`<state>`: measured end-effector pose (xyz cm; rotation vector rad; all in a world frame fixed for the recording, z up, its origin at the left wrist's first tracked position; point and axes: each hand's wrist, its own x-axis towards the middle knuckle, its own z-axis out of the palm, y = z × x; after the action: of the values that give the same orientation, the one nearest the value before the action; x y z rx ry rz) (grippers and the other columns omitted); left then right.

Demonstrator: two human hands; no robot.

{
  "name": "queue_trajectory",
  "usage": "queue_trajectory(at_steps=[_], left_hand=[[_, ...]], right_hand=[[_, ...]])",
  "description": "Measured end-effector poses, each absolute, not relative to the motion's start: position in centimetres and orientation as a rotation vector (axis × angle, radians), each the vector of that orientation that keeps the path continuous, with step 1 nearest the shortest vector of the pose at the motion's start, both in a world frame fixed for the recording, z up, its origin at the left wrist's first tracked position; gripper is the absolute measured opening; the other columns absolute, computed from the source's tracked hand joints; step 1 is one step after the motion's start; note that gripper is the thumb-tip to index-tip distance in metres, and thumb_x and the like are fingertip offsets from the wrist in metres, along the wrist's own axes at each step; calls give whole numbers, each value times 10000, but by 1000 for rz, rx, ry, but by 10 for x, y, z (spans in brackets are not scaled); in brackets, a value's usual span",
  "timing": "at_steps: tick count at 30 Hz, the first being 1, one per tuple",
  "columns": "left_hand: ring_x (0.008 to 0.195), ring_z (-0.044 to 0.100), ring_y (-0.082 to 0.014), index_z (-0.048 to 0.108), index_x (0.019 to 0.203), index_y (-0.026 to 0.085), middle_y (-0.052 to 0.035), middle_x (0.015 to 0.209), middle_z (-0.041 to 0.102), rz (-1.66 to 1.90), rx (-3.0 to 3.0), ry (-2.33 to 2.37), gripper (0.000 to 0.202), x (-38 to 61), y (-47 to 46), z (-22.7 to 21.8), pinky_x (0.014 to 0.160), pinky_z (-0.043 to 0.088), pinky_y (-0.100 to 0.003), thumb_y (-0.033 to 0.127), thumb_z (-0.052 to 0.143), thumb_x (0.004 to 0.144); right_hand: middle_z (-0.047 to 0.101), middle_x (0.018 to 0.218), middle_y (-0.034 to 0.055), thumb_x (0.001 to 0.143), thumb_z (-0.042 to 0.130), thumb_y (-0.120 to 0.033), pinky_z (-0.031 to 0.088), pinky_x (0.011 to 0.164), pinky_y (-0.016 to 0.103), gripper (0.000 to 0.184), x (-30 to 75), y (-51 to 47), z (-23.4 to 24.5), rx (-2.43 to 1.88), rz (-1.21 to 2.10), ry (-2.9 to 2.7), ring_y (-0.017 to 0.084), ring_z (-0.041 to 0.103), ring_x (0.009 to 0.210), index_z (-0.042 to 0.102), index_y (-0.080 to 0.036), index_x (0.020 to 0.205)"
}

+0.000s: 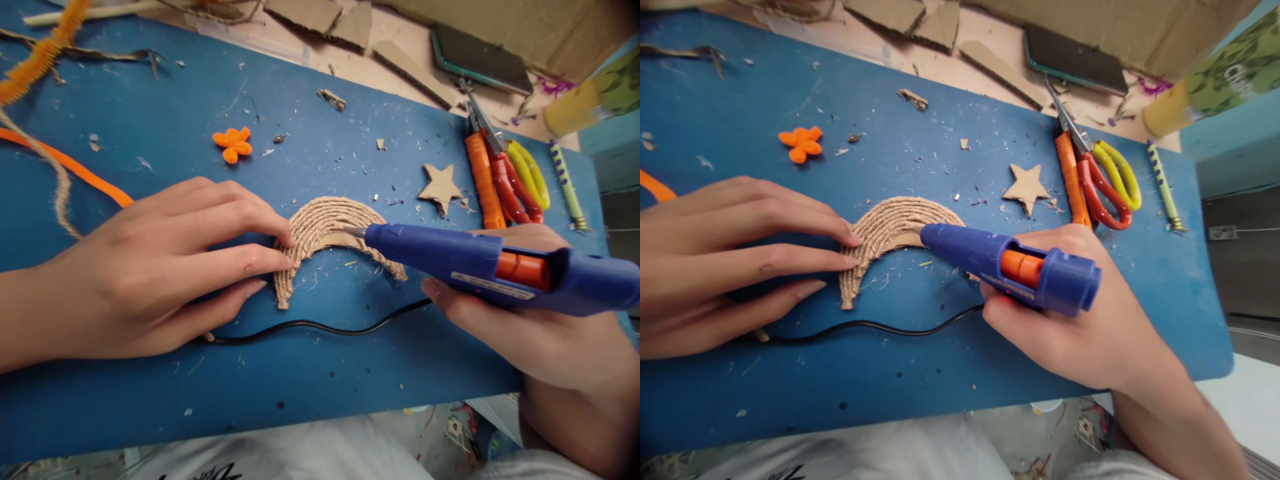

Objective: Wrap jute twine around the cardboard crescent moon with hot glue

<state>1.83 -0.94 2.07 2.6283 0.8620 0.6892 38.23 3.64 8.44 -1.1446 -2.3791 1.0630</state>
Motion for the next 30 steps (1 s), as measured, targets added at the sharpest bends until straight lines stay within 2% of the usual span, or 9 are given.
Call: queue_trajectory(at_steps=[4, 7, 10, 13, 17, 21, 25, 30], left_hand=[[1281, 726, -263, 729, 1381, 260, -48, 1461, 733, 700, 2634, 877, 262, 17, -10, 21, 1098, 565, -450, 205, 546, 1201], [1276, 728, -268, 729, 1381, 242, -57, 1456, 732, 703, 2639, 867, 257, 17, -10, 21, 1090, 565, -457, 205, 551, 1200], [1276, 731, -273, 727, 1382, 228, -66, 1453, 732, 702, 2643, 860, 252, 19, -10, 21, 1086, 565, -459, 209, 555, 1199], [1269, 738, -267, 731, 1375, 258, -49, 1449, 742, 704, 2645, 874, 251, 19, -9, 20, 1085, 576, -455, 227, 551, 1203], [1275, 736, -266, 726, 1392, 255, -54, 1455, 738, 710, 2661, 870, 258, 18, -9, 19, 1088, 583, -465, 230, 552, 1204], [1273, 728, -266, 723, 1410, 270, -51, 1454, 740, 711, 2660, 865, 275, 17, -10, 20, 1079, 581, -466, 225, 548, 1202], [1267, 732, -284, 742, 1384, 219, -75, 1453, 739, 708, 2634, 854, 272, 17, -10, 20, 1091, 559, -463, 168, 592, 1163], [1254, 745, -277, 751, 1393, 268, -45, 1453, 751, 714, 2618, 876, 288, 18, -10, 20, 1108, 570, -460, 192, 594, 1162]], right_hand=[[712, 597, -53, 855, 796, -197, 462, 420, 287, 205, 381, 36, 85, -1159, 1086, -2363, 136, 594, 444, 687, -272, 698], [690, 580, -66, 856, 825, -191, 441, 402, 270, 215, 382, 38, 82, -1135, 1115, -2366, 120, 555, 429, 690, -271, 707], [718, 611, -61, 867, 821, -205, 455, 419, 284, 211, 383, 38, 79, -1138, 1120, -2368, 136, 579, 451, 687, -272, 719], [698, 595, -63, 874, 813, -208, 446, 426, 290, 214, 385, 37, 78, -1163, 1093, -2378, 138, 571, 446, 684, -273, 716], [745, 635, -45, 885, 794, -214, 463, 435, 300, 225, 384, 35, 80, -1181, 1078, -2389, 152, 622, 473, 682, -268, 697], [736, 610, -51, 866, 811, -217, 446, 416, 296, 233, 383, 37, 82, -1164, 1096, -2384, 145, 604, 448, 676, -267, 683], [753, 625, -37, 851, 835, -227, 460, 416, 306, 230, 382, 38, 82, -1160, 1104, -2388, 160, 626, 453, 686, -267, 679], [777, 655, -36, 877, 792, -234, 475, 427, 338, 225, 384, 35, 83, -1177, 1048, -2418, 195, 679, 491, 686, -288, 686]])
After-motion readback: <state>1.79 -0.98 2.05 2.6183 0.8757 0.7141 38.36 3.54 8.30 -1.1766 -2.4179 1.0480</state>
